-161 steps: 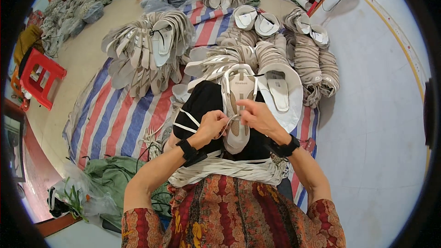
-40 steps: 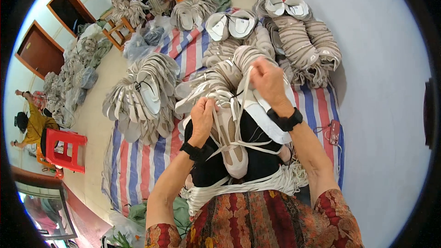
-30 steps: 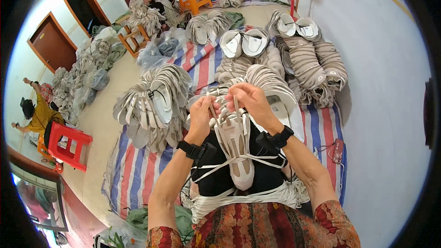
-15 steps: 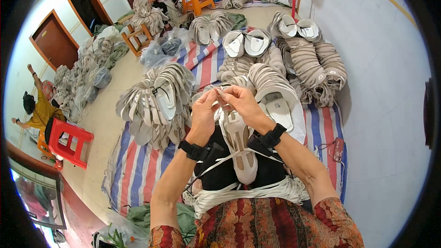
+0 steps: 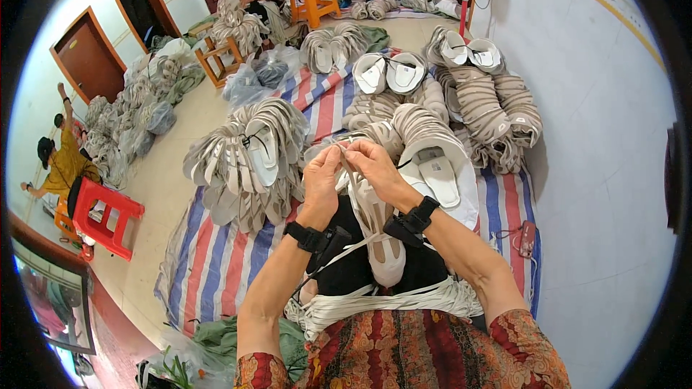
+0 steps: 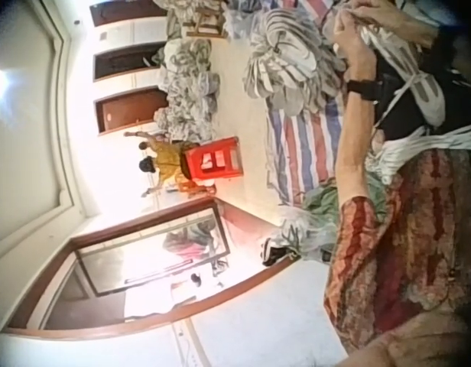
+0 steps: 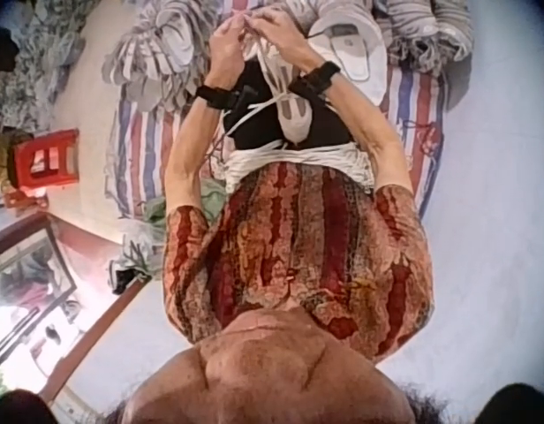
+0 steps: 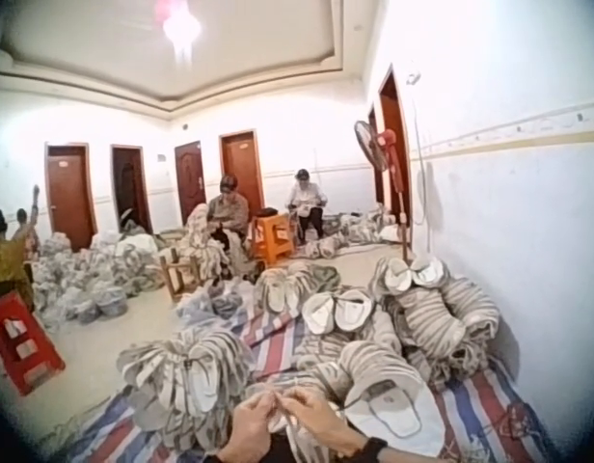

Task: The recorder is lacing a white and tan athletic shoe while seated among many other shoe components.

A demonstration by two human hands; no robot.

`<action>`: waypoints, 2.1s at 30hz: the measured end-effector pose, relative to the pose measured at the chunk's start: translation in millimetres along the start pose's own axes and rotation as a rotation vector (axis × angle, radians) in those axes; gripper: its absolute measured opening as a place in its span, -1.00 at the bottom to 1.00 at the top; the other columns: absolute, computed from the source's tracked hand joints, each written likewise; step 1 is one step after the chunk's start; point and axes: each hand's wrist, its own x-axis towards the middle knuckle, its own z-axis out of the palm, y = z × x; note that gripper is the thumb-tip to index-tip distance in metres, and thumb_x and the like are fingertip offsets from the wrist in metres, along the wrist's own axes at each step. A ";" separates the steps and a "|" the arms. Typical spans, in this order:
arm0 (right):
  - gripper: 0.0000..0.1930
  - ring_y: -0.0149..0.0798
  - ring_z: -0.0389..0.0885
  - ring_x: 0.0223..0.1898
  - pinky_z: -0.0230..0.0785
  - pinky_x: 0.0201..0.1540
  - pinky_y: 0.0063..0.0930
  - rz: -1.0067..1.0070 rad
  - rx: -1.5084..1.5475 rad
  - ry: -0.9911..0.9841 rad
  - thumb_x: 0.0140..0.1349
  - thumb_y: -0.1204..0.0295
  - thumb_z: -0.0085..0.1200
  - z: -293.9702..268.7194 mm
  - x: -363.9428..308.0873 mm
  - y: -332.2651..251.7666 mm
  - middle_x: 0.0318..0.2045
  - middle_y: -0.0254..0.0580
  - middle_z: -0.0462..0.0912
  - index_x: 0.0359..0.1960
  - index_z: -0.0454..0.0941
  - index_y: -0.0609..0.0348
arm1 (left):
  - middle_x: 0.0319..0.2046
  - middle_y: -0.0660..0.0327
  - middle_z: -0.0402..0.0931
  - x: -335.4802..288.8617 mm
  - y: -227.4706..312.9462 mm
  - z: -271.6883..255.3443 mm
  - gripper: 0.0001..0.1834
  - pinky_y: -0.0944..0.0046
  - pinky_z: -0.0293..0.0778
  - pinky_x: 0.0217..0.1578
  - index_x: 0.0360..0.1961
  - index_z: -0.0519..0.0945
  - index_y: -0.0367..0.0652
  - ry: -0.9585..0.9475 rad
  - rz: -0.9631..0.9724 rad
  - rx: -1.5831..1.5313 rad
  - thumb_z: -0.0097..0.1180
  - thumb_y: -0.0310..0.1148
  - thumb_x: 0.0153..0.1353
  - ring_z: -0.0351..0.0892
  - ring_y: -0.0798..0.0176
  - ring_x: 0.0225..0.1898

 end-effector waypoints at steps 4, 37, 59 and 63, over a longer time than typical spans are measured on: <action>-0.86 -0.59 0.35 -0.57 0.25 -0.51 -0.72 0.074 0.007 0.017 0.20 0.39 -0.04 10.5 -1.5 -8.4 -0.52 -0.41 0.43 -0.44 0.40 0.18 | -0.36 0.34 0.52 -0.8 1.6 -5.0 -0.73 0.45 0.27 -0.31 -0.21 0.55 -0.22 0.004 0.022 0.031 0.02 -0.24 0.21 0.39 0.51 -0.35; -0.72 -0.61 0.26 -0.76 0.04 -0.76 -0.71 0.170 -0.164 -0.036 0.25 0.26 -0.07 22.8 -9.3 -14.2 -0.70 -0.39 0.45 -0.47 0.50 0.24 | -0.35 0.15 0.53 -10.0 7.4 -6.5 -0.71 0.45 0.40 -0.32 -0.08 0.43 -0.36 0.068 0.031 -0.228 0.01 -0.47 0.17 0.48 0.43 -0.38; -0.70 -0.56 0.37 -0.66 0.23 -0.57 -0.72 0.390 -0.109 -0.330 0.30 0.24 -0.23 -15.9 -62.9 12.9 -0.71 -0.44 0.40 -0.42 0.42 0.20 | -0.29 0.10 0.52 -5.7 10.6 -24.0 -0.61 0.40 0.38 -0.23 0.04 0.30 -0.39 0.061 0.039 -0.074 -0.04 -0.48 0.19 0.50 0.32 -0.30; -0.69 -0.55 0.39 -0.67 0.25 -0.57 -0.69 0.347 -0.097 -0.307 0.30 0.23 -0.24 -25.3 -55.6 11.5 -0.69 -0.39 0.44 -0.42 0.43 0.20 | -0.22 0.09 0.47 -57.1 23.6 5.3 -0.60 0.25 0.35 -0.13 -0.01 0.36 -0.30 0.364 0.869 1.273 0.02 -0.49 0.07 0.45 0.11 -0.16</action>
